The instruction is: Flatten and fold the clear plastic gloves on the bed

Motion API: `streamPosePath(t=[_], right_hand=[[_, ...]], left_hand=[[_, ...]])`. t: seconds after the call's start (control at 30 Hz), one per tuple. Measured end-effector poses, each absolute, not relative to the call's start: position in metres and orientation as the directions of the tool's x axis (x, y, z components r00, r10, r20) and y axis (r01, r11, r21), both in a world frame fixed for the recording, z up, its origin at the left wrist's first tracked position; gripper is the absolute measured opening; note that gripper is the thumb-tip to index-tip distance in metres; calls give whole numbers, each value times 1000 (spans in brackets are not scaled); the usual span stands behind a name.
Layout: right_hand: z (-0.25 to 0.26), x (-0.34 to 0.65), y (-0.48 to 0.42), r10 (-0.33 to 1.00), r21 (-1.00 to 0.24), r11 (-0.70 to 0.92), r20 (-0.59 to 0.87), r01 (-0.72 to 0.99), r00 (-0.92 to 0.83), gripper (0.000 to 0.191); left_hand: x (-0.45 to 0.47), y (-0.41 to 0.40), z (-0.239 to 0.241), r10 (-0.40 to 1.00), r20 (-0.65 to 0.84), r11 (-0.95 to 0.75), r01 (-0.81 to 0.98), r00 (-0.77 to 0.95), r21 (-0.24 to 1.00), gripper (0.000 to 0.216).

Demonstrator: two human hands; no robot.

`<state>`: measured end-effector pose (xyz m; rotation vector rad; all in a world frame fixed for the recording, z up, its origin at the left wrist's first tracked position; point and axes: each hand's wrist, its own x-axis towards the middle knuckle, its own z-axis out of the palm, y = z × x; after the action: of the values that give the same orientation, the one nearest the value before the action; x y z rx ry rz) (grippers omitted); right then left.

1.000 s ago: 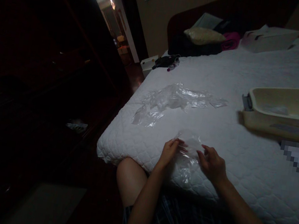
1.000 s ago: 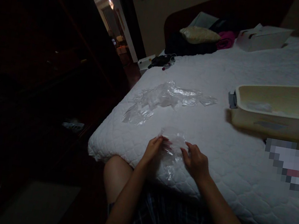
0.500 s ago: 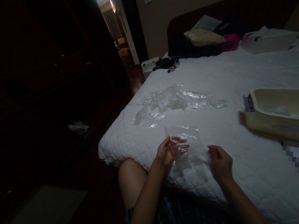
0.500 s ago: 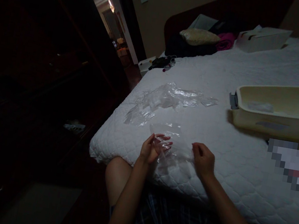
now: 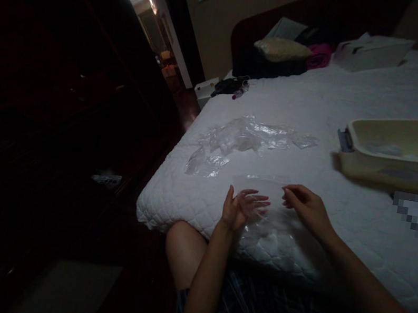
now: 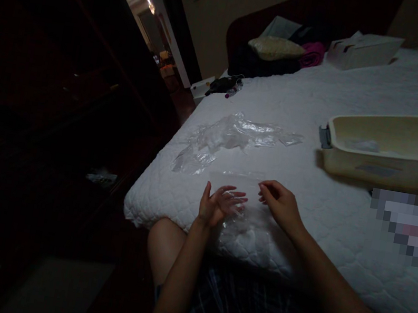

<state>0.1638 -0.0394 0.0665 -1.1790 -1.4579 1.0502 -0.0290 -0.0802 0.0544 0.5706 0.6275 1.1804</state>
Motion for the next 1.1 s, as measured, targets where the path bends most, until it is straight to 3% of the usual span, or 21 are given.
streamPosePath(t=[0.2,0.3,0.4,0.57,0.77,1.1], right_hand=[[93,172,-42,979,-955,200,206,220,3,42],[107,176,-41,970,-931,233,244,282,5,40],[120,184,-39,957,-902,270,289,338,4,36],[134,201,-26,953,-844,277,304,460,-16,30],[148,209,-3,980,-809,184,193,558,-43,16],[142,218,49,977,-848,60,-57,526,-204,11]], left_hand=[[-20,-79,43,988,-141,155,-493,67,856,57],[-16,-79,40,984,-176,170,-375,20,911,41],[-15,-79,40,979,-206,192,-393,7,899,30],[-21,-78,41,958,-253,288,-437,137,852,36],[-21,-80,45,945,-261,323,-437,197,839,41],[-17,-77,41,952,-239,301,-444,192,844,59]])
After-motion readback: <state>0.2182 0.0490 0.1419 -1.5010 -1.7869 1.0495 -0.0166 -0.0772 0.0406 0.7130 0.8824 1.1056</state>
